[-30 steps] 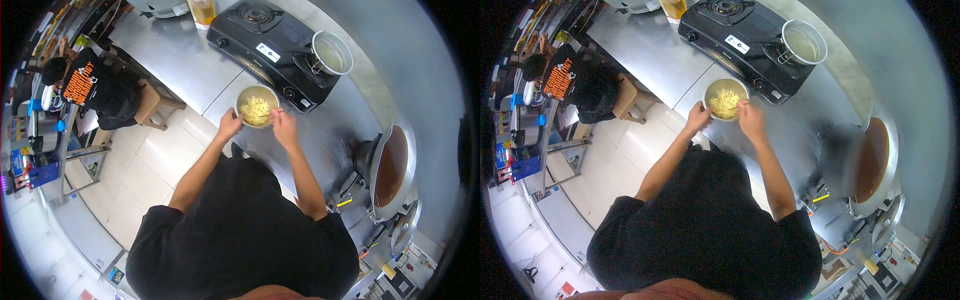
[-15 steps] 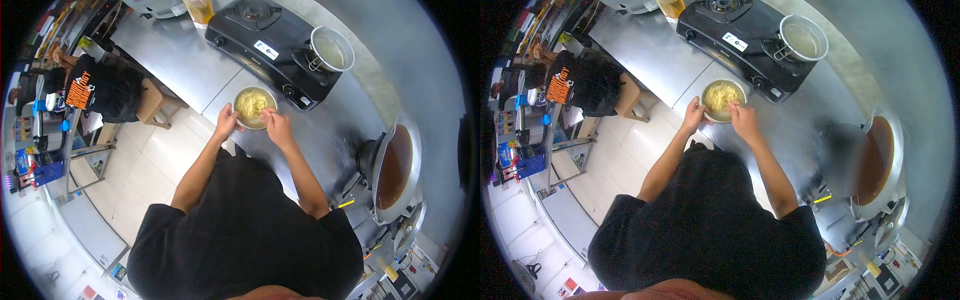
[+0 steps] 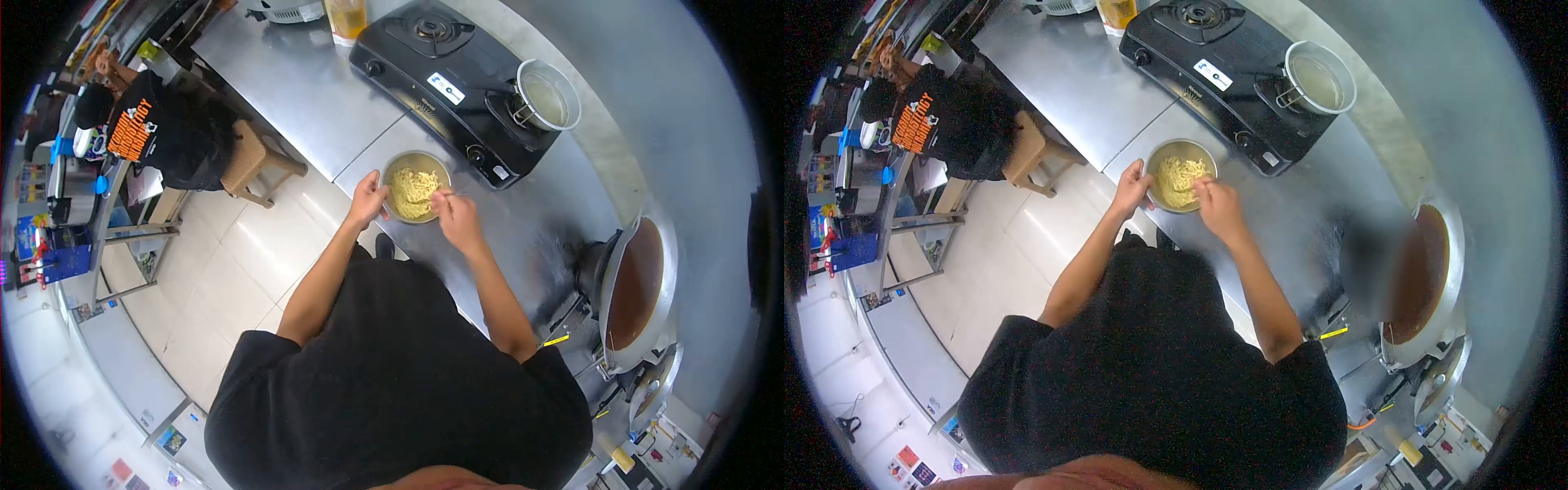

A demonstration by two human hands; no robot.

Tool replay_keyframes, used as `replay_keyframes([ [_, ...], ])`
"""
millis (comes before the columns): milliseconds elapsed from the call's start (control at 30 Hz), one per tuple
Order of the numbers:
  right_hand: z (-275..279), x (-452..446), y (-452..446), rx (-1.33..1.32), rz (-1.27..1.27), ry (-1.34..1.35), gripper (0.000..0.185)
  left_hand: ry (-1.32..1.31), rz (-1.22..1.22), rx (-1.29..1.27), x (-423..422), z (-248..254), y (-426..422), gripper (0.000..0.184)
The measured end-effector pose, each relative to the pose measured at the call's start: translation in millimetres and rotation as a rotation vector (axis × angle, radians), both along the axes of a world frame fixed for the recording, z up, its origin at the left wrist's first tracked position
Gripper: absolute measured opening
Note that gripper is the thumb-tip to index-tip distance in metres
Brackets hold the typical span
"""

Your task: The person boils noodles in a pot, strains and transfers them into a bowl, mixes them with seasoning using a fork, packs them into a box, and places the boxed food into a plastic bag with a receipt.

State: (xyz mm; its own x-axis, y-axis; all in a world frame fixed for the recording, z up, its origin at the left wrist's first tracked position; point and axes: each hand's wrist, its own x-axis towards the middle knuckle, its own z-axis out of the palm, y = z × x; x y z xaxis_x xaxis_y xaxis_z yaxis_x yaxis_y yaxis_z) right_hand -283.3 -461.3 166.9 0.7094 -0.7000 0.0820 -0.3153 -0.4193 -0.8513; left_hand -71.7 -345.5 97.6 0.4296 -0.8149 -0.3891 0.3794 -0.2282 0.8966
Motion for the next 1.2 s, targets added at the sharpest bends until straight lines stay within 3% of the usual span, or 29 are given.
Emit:
replay_keyframes([
  [33, 6.4, -4.9, -3.3, 0.057, -0.121, -0.037, 0.026, -0.026, 0.014, -0.008, 2.8, -1.4, -1.7, 0.021],
  [133, 2.0, 3.2, -5.7, -0.062, -0.122, -0.006, 0.027, -0.025, 0.001, 0.002, 3.1, 14.0, 6.1, 0.022],
  [233, 14.2, 9.9, 16.5, -0.047, 0.033, -0.061, 0.026, -0.013, 0.03, -0.006, 15.2, 17.3, 8.7, 0.022],
  [333, 39.0, 13.4, 1.6, -0.07, -0.105, -0.013, 0.027, -0.04, 0.032, -0.019, 23.6, 31.6, 24.5, 0.022],
  [433, 22.9, 38.1, 22.8, -0.072, 0.136, -0.15, 0.028, 0.046, 0.075, -0.065, 23.4, 40.4, 32.1, 0.021],
  [567, 56.1, 50.6, 23.9, -0.023, 0.032, -0.064, 0.029, 0.04, 0.121, -0.034, 44.0, 58.6, 61.3, 0.019],
  [700, 49.1, 72.7, 57.9, -0.029, 0.263, -0.063, 0.027, 0.036, 0.187, -0.05, 56.6, 57.6, 86.6, 0.018],
  [800, 54.0, 90.4, 43.5, -0.079, 0.151, -0.057, 0.027, 0.036, 0.253, -0.062, 67.7, 60.7, 117.3, 0.016],
  [900, 43.7, 110.4, 84.0, -0.109, 0.414, -0.197, 0.026, 0.083, 0.338, -0.084, 70.0, 65.7, 143.6, 0.013],
  [1033, 73.1, 138.2, 89.3, -0.078, 0.354, -0.108, 0.025, 0.053, 0.449, -0.106, 86.1, 71.8, 198.8, 0.012],
  [1133, 63.3, 169.1, 143.2, -0.086, 0.581, -0.227, 0.027, 0.09, 0.491, -0.132, 86.7, 88.5, 240.8, 0.012],
  [1200, 83.6, 178.5, 170.4, -0.032, 0.621, -0.083, 0.029, 0.051, 0.557, -0.138, 95.7, 90.6, 277.1, 0.012],
])
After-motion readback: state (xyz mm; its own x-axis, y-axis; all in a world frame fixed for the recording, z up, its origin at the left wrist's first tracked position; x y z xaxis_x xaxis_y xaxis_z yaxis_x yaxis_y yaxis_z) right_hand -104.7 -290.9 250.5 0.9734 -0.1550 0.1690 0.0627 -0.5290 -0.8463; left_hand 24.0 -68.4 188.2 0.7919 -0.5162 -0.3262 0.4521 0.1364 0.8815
